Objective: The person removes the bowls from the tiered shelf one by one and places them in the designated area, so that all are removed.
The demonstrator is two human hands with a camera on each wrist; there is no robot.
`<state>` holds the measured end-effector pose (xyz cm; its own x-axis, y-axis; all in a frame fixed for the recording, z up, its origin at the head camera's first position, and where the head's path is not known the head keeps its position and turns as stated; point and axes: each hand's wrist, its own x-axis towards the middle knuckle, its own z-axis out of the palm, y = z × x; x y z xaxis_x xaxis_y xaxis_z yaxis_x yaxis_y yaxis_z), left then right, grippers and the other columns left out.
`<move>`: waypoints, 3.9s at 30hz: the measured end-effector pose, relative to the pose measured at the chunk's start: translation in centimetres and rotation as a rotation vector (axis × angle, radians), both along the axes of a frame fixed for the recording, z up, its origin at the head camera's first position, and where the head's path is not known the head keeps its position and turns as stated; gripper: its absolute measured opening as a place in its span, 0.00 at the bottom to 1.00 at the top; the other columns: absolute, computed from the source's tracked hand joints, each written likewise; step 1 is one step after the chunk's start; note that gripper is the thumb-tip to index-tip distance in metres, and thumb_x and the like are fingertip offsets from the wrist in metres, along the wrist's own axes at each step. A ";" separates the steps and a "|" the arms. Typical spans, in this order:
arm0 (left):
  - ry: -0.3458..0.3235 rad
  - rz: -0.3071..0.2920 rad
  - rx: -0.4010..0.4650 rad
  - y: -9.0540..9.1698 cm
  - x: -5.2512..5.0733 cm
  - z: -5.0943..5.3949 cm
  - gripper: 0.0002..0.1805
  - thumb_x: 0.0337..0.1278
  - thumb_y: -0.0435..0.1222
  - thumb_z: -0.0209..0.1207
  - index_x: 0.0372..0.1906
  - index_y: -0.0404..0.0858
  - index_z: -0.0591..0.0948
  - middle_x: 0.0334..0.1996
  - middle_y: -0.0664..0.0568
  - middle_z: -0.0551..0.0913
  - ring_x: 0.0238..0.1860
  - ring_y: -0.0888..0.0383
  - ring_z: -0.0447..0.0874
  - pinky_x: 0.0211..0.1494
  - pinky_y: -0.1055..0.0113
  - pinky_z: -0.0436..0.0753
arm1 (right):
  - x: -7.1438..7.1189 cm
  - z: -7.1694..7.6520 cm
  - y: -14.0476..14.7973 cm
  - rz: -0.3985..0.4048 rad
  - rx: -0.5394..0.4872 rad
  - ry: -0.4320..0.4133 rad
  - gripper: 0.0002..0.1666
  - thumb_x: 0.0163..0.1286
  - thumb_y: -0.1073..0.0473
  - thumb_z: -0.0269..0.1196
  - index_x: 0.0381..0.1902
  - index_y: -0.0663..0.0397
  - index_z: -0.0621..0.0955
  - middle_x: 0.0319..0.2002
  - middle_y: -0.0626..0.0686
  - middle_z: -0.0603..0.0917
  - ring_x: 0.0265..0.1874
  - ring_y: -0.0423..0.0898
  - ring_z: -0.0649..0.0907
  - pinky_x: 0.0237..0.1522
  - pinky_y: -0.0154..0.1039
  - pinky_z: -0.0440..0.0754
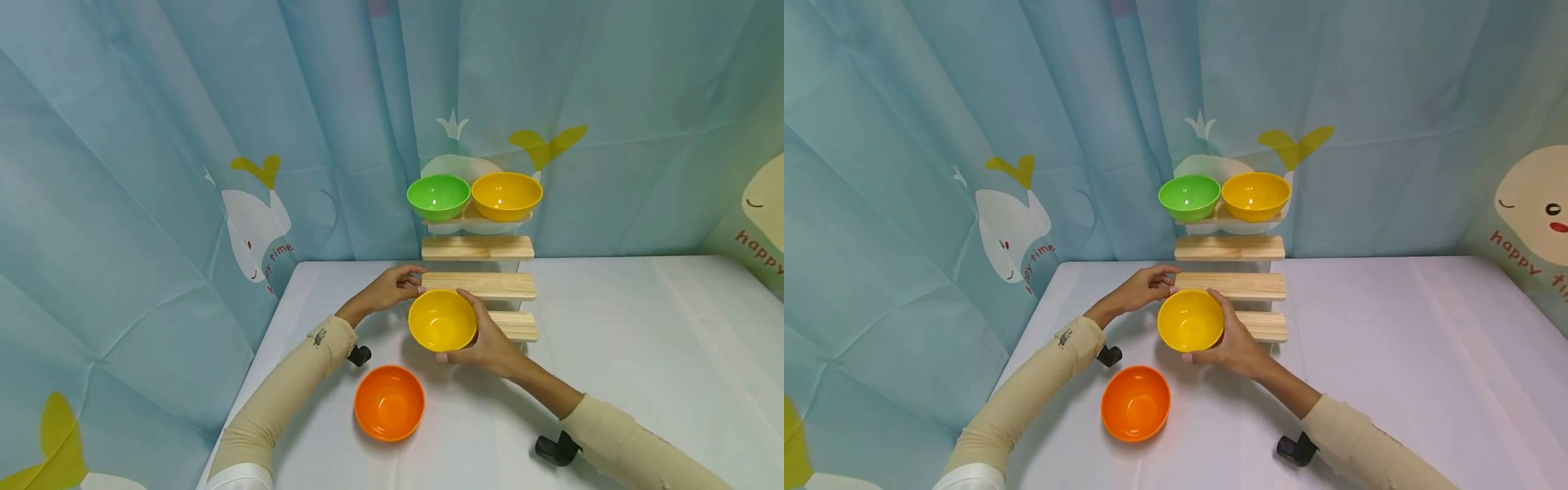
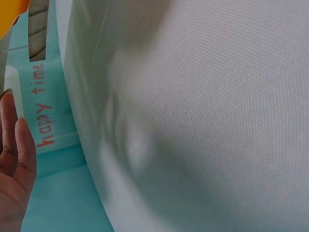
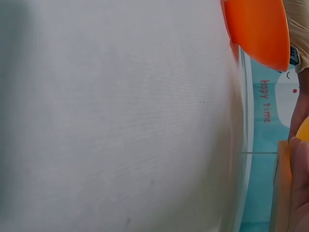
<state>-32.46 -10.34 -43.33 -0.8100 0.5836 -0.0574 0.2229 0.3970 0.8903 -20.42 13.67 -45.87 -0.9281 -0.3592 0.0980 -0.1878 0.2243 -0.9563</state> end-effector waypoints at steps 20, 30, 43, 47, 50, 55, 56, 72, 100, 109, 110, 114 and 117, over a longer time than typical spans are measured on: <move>-0.001 -0.007 0.020 -0.1 0.2 0.1 0.28 0.70 0.37 0.60 0.72 0.39 0.71 0.56 0.38 0.80 0.52 0.48 0.83 0.62 0.44 0.79 | 0.7 1.4 1.1 0.028 -0.021 0.041 0.69 0.50 0.58 0.80 0.79 0.46 0.48 0.72 0.62 0.61 0.60 0.62 0.75 0.54 0.45 0.82; 0.046 -0.003 -0.026 0.0 0.0 0.2 0.30 0.66 0.40 0.64 0.71 0.41 0.73 0.56 0.41 0.81 0.53 0.49 0.82 0.52 0.64 0.83 | 0.8 1.6 2.2 0.065 -0.049 0.047 0.69 0.50 0.62 0.79 0.80 0.47 0.48 0.71 0.63 0.60 0.58 0.62 0.74 0.49 0.35 0.84; 0.047 -0.005 -0.019 -0.1 0.1 0.2 0.30 0.65 0.40 0.65 0.70 0.41 0.73 0.54 0.42 0.81 0.50 0.52 0.83 0.51 0.65 0.83 | 1.4 1.8 3.0 0.123 -0.051 0.059 0.69 0.52 0.62 0.79 0.80 0.48 0.47 0.71 0.63 0.60 0.61 0.65 0.72 0.51 0.35 0.84; 0.053 -0.010 -0.018 -0.1 0.0 0.1 0.30 0.65 0.39 0.65 0.70 0.41 0.73 0.53 0.42 0.81 0.49 0.53 0.83 0.50 0.66 0.83 | 1.6 1.8 3.2 0.146 -0.061 0.058 0.69 0.52 0.63 0.79 0.80 0.47 0.47 0.70 0.62 0.61 0.61 0.65 0.72 0.52 0.36 0.84; 0.051 -0.011 -0.020 0.0 0.0 0.2 0.30 0.65 0.39 0.65 0.71 0.41 0.72 0.53 0.42 0.81 0.49 0.52 0.83 0.51 0.66 0.83 | 1.8 1.8 3.3 0.159 -0.062 0.061 0.69 0.51 0.63 0.79 0.80 0.46 0.48 0.70 0.61 0.61 0.61 0.63 0.72 0.52 0.36 0.84; 0.042 -0.015 -0.022 -0.1 0.0 0.2 0.30 0.66 0.40 0.64 0.71 0.40 0.72 0.54 0.41 0.81 0.51 0.51 0.83 0.52 0.65 0.83 | 2.2 1.7 3.6 0.177 -0.068 0.065 0.68 0.51 0.65 0.79 0.80 0.43 0.49 0.70 0.59 0.62 0.60 0.54 0.75 0.52 0.38 0.85; 0.041 -0.015 -0.023 -0.1 0.0 0.2 0.30 0.66 0.40 0.64 0.71 0.40 0.72 0.54 0.41 0.81 0.51 0.51 0.83 0.52 0.65 0.83 | 2.2 1.7 3.7 0.181 -0.070 0.066 0.68 0.51 0.65 0.79 0.80 0.42 0.50 0.70 0.59 0.62 0.59 0.53 0.75 0.52 0.38 0.85; 0.044 -0.015 -0.015 -0.1 0.0 0.1 0.30 0.66 0.38 0.64 0.71 0.40 0.72 0.54 0.41 0.81 0.51 0.50 0.83 0.52 0.65 0.83 | 3.1 1.0 4.9 0.227 -0.063 0.027 0.68 0.53 0.66 0.77 0.80 0.47 0.47 0.68 0.62 0.61 0.56 0.49 0.77 0.51 0.40 0.86; 0.029 -0.018 -0.015 -0.1 -0.1 0.0 0.30 0.67 0.39 0.63 0.72 0.41 0.71 0.56 0.41 0.80 0.56 0.47 0.80 0.55 0.63 0.82 | 5.1 -0.6 6.0 0.306 -0.087 -0.041 0.66 0.53 0.68 0.75 0.80 0.44 0.49 0.69 0.67 0.60 0.59 0.64 0.75 0.52 0.43 0.86; 0.040 -0.016 -0.026 -0.1 -0.2 -0.2 0.30 0.66 0.39 0.64 0.72 0.41 0.71 0.57 0.41 0.81 0.57 0.49 0.81 0.56 0.64 0.82 | 5.4 -1.1 5.9 0.336 -0.074 -0.056 0.65 0.53 0.68 0.74 0.80 0.44 0.50 0.69 0.69 0.60 0.57 0.49 0.79 0.51 0.42 0.86; 0.043 -0.016 -0.026 -0.1 -0.2 -0.2 0.30 0.66 0.39 0.64 0.72 0.41 0.71 0.57 0.41 0.81 0.57 0.49 0.81 0.56 0.64 0.82 | 5.4 -1.2 5.9 0.345 -0.077 -0.058 0.64 0.53 0.68 0.74 0.80 0.44 0.50 0.69 0.69 0.60 0.57 0.50 0.79 0.51 0.42 0.86; 0.050 -0.022 -0.023 -0.1 -0.2 -0.2 0.31 0.67 0.38 0.63 0.72 0.39 0.71 0.57 0.40 0.81 0.57 0.48 0.81 0.55 0.64 0.82 | 5.5 -1.2 5.9 0.372 -0.090 -0.087 0.64 0.53 0.68 0.74 0.80 0.45 0.50 0.68 0.69 0.61 0.57 0.52 0.79 0.51 0.43 0.86; 0.052 -0.028 -0.017 -0.1 -0.1 -0.2 0.31 0.67 0.38 0.63 0.73 0.37 0.70 0.57 0.39 0.80 0.57 0.47 0.80 0.56 0.63 0.82 | 5.6 -1.3 5.8 0.388 -0.092 -0.100 0.64 0.54 0.68 0.74 0.80 0.47 0.49 0.68 0.70 0.62 0.56 0.53 0.79 0.51 0.44 0.86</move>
